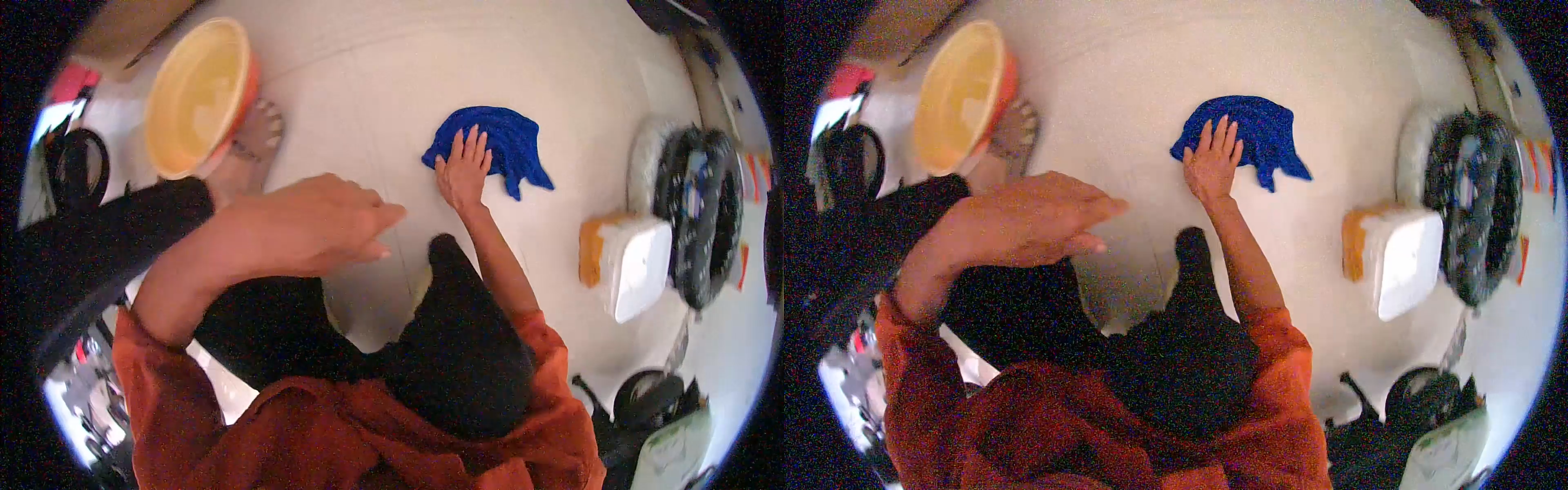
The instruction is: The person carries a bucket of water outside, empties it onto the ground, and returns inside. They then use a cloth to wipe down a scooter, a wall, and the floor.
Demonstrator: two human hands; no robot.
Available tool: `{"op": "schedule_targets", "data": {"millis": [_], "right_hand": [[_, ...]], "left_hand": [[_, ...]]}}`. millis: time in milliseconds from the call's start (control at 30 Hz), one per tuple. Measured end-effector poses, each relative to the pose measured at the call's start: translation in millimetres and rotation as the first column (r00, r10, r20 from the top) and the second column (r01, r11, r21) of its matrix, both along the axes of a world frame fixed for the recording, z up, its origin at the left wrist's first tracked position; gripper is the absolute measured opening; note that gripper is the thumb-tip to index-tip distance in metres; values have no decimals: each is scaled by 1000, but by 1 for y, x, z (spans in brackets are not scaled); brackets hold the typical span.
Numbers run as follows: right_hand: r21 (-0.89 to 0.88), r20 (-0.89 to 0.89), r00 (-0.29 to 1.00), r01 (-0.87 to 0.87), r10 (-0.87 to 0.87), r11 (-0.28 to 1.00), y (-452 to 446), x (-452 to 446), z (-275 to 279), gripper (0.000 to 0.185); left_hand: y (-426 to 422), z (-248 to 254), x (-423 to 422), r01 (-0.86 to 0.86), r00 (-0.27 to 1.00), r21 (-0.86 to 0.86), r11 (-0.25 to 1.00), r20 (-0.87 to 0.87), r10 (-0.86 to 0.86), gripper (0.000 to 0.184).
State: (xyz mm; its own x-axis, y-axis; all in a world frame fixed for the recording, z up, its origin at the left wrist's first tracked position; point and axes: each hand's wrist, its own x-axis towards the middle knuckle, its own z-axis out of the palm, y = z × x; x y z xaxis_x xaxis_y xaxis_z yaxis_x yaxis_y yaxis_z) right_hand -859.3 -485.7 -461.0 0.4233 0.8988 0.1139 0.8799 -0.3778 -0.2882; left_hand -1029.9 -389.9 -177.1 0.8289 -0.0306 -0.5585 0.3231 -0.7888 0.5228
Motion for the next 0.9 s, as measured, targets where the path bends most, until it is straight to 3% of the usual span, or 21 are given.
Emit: {"op": "schedule_targets", "data": {"millis": [133,200,233,300,367,400,433,533,567,633,733,800,867,900], "right_hand": [[-121,-103,871,-491,481,863,8,-61,10,52],[23,-217,724,-666,654,745,-21,-98,9,49],[186,-524,595,-618,609,764,-36,-119,2,48],[321,-760,358,-518,542,793,-64,-137,3,47],[214,-882,161,-700,443,681,-75,-148,16,47],[207,-778,174,-836,604,508,-80,-149,15,47],[187,-573,166,-927,802,325,-79,-144,12,47],[115,-113,230,-963,967,243,-48,-131,-16,47],[96,-28,282,-954,959,283,-29,-124,-26,48],[67,78,405,-914,911,400,15,-109,-38,48],[7,-45,609,-792,792,610,81,-58,-24,51],[23,34,763,-646,645,763,118,-12,-28,53],[40,229,870,-457,437,889,140,41,-43,54],[8,216,913,-355,345,935,144,71,-45,56]], "left_hand": [[7,-18,-5,9,1000,-30,1000,-28,-10,46],[9,-19,-5,1,1000,-40,999,5,0,46],[11,-15,-3,0,1000,-51,999,-3,0,44],[2,-20,13,17,998,-48,999,-60,-20,40],[0,-24,10,15,1000,-55,998,-15,-15,39],[-1,-25,9,18,999,-60,998,36,-16,37],[-1,-25,11,9,1000,-97,995,-18,-10,36],[0,-27,12,17,1000,-176,984,-7,-19,36],[-1,-26,12,8,1000,-179,984,-13,-11,36],[-2,-24,12,78,993,-27,997,-87,-80,34],[4,-27,6,-20,992,-70,997,-127,11,36],[10,-29,-9,-23,999,-53,998,-37,22,39],[15,-28,-22,-60,996,-48,997,68,64,41],[16,-27,-25,-62,995,-51,997,70,65,41]]}}
